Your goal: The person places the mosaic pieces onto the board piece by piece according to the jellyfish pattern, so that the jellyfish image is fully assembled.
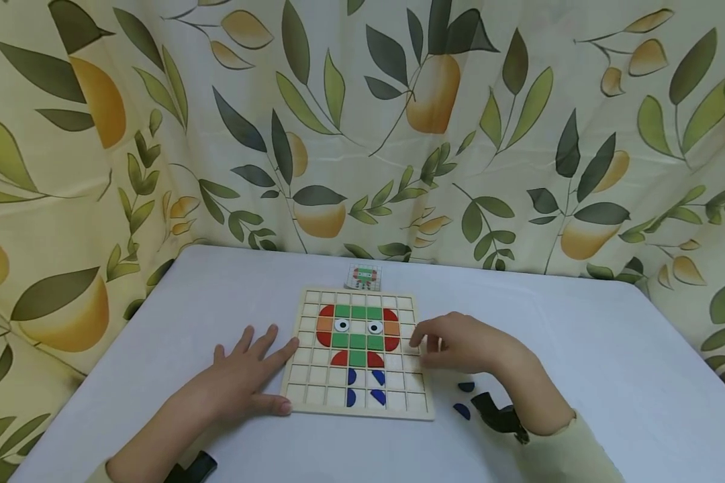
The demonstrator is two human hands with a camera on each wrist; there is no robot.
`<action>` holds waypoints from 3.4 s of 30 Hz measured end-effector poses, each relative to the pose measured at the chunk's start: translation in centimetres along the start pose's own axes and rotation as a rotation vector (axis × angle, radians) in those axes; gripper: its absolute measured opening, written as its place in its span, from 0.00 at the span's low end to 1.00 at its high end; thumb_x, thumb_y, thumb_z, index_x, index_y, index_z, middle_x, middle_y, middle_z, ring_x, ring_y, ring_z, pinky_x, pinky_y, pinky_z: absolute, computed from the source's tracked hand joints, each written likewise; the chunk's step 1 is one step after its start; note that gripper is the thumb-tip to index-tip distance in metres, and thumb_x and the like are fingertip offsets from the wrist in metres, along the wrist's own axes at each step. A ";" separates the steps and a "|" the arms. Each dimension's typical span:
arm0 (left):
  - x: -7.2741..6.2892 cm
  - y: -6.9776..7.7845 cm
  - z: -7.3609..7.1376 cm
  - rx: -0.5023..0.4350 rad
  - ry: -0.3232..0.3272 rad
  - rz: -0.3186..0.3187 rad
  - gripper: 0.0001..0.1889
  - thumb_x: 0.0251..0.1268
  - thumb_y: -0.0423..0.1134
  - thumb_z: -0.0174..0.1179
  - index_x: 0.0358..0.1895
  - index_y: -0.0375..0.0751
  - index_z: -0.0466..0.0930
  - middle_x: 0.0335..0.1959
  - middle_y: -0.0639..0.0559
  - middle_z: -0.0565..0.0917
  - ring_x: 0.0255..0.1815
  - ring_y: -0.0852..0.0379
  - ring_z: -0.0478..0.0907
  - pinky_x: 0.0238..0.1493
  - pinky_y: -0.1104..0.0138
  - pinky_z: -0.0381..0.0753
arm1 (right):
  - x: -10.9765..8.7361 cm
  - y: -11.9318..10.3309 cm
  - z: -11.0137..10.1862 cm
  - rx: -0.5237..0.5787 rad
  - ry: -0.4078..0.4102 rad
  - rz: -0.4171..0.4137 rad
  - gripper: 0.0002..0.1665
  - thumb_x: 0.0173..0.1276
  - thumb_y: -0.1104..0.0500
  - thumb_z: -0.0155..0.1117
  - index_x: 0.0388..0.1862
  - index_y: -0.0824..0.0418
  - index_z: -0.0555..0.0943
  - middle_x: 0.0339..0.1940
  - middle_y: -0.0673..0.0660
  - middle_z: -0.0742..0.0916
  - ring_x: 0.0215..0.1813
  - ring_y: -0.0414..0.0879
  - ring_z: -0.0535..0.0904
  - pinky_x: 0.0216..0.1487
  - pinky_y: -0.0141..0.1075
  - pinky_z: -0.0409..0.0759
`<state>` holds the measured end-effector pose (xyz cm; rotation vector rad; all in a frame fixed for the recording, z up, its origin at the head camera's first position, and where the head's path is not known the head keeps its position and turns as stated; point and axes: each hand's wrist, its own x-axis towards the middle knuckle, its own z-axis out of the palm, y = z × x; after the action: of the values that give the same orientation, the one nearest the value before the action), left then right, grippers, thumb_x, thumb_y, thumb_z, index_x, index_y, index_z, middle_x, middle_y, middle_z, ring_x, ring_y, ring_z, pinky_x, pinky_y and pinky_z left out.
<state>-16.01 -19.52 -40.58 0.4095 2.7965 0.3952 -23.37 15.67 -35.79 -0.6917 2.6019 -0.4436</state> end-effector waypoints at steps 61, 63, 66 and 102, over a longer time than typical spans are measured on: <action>0.3 -0.1 -0.1 0.010 0.004 0.021 0.54 0.47 0.71 0.66 0.78 0.55 0.59 0.80 0.36 0.54 0.77 0.21 0.44 0.57 0.19 0.46 | 3.4 -6.7 3.9 0.247 0.071 -0.356 0.07 0.62 0.64 0.72 0.34 0.51 0.86 0.28 0.40 0.85 0.29 0.39 0.80 0.34 0.32 0.81; 0.3 -0.2 -0.1 0.003 -0.002 0.016 0.54 0.46 0.71 0.66 0.78 0.56 0.59 0.80 0.36 0.54 0.77 0.21 0.44 0.57 0.19 0.46 | 3.8 -7.3 4.3 0.207 0.061 -0.344 0.07 0.62 0.63 0.72 0.33 0.49 0.86 0.26 0.39 0.84 0.29 0.37 0.79 0.33 0.31 0.80; 0.2 -0.3 0.0 -0.004 -0.007 0.017 0.53 0.47 0.72 0.66 0.78 0.57 0.59 0.80 0.37 0.53 0.77 0.22 0.43 0.58 0.19 0.45 | 4.4 -7.8 4.7 0.130 0.060 -0.335 0.07 0.61 0.60 0.74 0.32 0.46 0.86 0.26 0.36 0.84 0.30 0.35 0.78 0.33 0.30 0.79; 0.8 0.1 0.1 0.020 0.003 0.011 0.54 0.46 0.71 0.67 0.78 0.57 0.59 0.80 0.38 0.53 0.78 0.23 0.43 0.58 0.19 0.45 | 2.2 -2.9 1.4 0.095 0.184 -0.206 0.02 0.69 0.54 0.67 0.38 0.48 0.86 0.30 0.39 0.84 0.32 0.41 0.77 0.34 0.35 0.78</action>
<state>-16.74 -19.18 -40.82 0.4290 2.8039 0.3710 -23.34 11.80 -36.56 -0.9306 2.6676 -0.7207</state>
